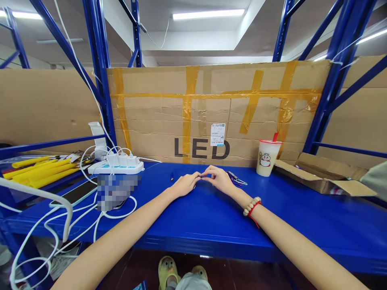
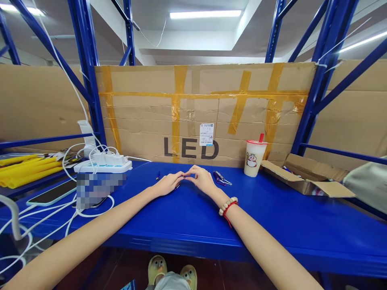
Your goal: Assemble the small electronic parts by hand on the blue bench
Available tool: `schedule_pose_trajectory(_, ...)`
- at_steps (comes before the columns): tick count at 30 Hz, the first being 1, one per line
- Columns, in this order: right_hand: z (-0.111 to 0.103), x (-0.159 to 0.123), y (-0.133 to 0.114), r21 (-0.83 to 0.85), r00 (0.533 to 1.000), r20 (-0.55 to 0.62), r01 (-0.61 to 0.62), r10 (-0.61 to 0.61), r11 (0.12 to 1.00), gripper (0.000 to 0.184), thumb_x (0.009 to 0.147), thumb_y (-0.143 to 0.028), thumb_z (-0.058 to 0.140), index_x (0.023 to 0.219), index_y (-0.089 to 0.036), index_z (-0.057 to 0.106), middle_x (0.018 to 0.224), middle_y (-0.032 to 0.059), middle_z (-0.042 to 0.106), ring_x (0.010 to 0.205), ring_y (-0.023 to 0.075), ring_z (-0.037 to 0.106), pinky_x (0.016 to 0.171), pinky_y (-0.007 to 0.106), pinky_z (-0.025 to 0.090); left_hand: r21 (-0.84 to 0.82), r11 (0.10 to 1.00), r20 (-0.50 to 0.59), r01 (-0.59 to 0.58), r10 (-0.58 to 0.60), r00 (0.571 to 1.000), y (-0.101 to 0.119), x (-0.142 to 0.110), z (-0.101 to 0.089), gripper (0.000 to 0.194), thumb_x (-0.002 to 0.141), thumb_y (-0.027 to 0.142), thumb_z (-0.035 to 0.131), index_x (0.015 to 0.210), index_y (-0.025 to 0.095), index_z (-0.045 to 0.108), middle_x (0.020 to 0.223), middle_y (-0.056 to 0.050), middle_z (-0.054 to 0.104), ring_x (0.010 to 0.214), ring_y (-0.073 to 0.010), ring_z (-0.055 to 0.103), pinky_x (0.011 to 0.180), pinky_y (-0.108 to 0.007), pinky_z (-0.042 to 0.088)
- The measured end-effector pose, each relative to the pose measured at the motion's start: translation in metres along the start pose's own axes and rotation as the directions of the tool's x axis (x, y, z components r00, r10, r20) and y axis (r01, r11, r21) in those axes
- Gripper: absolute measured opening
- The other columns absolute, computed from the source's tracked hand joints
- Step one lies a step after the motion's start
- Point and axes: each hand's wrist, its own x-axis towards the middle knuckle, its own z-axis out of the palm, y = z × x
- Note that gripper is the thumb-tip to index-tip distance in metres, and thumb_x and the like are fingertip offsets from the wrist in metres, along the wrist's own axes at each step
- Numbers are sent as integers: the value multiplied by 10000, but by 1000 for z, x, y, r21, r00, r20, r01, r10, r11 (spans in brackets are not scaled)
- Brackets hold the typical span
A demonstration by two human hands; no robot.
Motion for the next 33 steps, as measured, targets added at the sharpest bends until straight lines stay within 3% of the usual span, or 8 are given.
schedule_pose_trajectory(12, 5, 1, 9, 51, 1000, 17, 21, -21, 998, 228, 752, -397, 575, 849, -203, 647, 838, 26, 599, 508, 67, 453, 493, 211, 358, 31, 1000, 25, -6, 5, 1000, 0, 1, 0, 314, 909, 344, 221, 1116, 232, 428, 802, -22, 626, 754, -185, 602, 634, -258, 425)
schedule_pose_trajectory(27, -5, 1, 10, -83, 996, -76, 44, -50, 996, 232, 741, -424, 582, 815, -224, 674, 782, 15, 594, 502, 72, 442, 511, 212, 370, -44, 999, -21, -8, 7, 1000, -5, 2, 2, 325, 908, 362, 205, 1082, 238, 449, 759, -22, 622, 729, -178, 598, 660, -259, 428)
schedule_pose_trajectory(33, -5, 0, 1, -127, 996, -53, 65, -73, 990, 224, 755, -420, 568, 740, -230, 684, 782, 12, 598, 524, 75, 465, 503, 207, 353, -112, 994, -41, -2, -2, 999, -7, 1, 4, 333, 910, 337, 197, 1075, 206, 455, 712, -38, 615, 692, -184, 598, 651, -271, 436)
